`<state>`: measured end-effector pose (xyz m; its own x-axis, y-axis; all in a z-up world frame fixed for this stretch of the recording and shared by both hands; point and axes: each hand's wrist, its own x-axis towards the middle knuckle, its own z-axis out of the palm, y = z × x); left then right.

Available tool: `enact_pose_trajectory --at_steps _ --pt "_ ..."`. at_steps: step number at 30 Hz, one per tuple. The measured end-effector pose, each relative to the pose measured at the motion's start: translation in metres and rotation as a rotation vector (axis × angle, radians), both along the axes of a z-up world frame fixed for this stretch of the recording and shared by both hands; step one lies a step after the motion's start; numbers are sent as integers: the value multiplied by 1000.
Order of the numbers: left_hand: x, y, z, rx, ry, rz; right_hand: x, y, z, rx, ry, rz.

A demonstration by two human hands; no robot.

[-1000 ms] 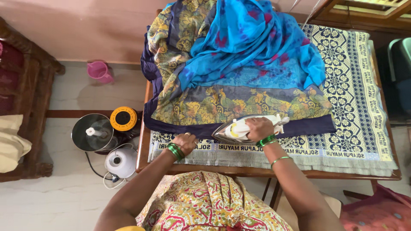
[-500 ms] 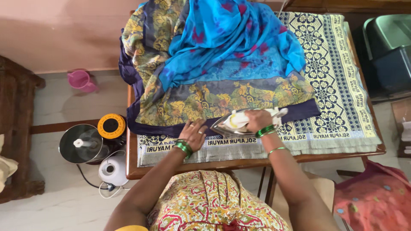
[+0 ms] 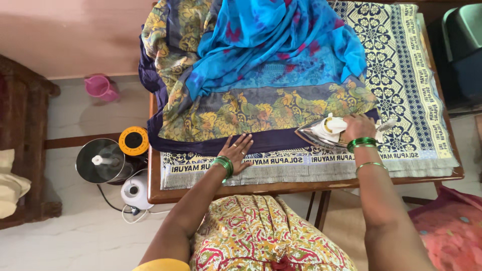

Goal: The person irons a patterned blue and gold fabric on a wooden table. They repeatedly smooth the fabric with their hands and pass a white iron over it to remove wrinkles.

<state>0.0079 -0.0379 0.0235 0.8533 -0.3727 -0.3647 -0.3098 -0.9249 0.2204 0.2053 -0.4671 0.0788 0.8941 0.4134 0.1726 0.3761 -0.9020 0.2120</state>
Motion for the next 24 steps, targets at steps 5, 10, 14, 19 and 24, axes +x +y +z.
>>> enact_pose_trajectory --at_steps 5,10,14,19,24 --pt "-3 0 19 7 -16 39 9 3 -21 80 139 35" --pt "-4 0 26 11 44 192 -33 60 -28 299 63 296" --pt "-3 2 13 -35 -57 325 -75 118 -20 376 -51 411" --pt "-2 3 -4 -40 -54 278 -94 140 4 356 -12 279" --pt "-1 1 -1 -18 -38 288 -73 122 15 403 -20 190"
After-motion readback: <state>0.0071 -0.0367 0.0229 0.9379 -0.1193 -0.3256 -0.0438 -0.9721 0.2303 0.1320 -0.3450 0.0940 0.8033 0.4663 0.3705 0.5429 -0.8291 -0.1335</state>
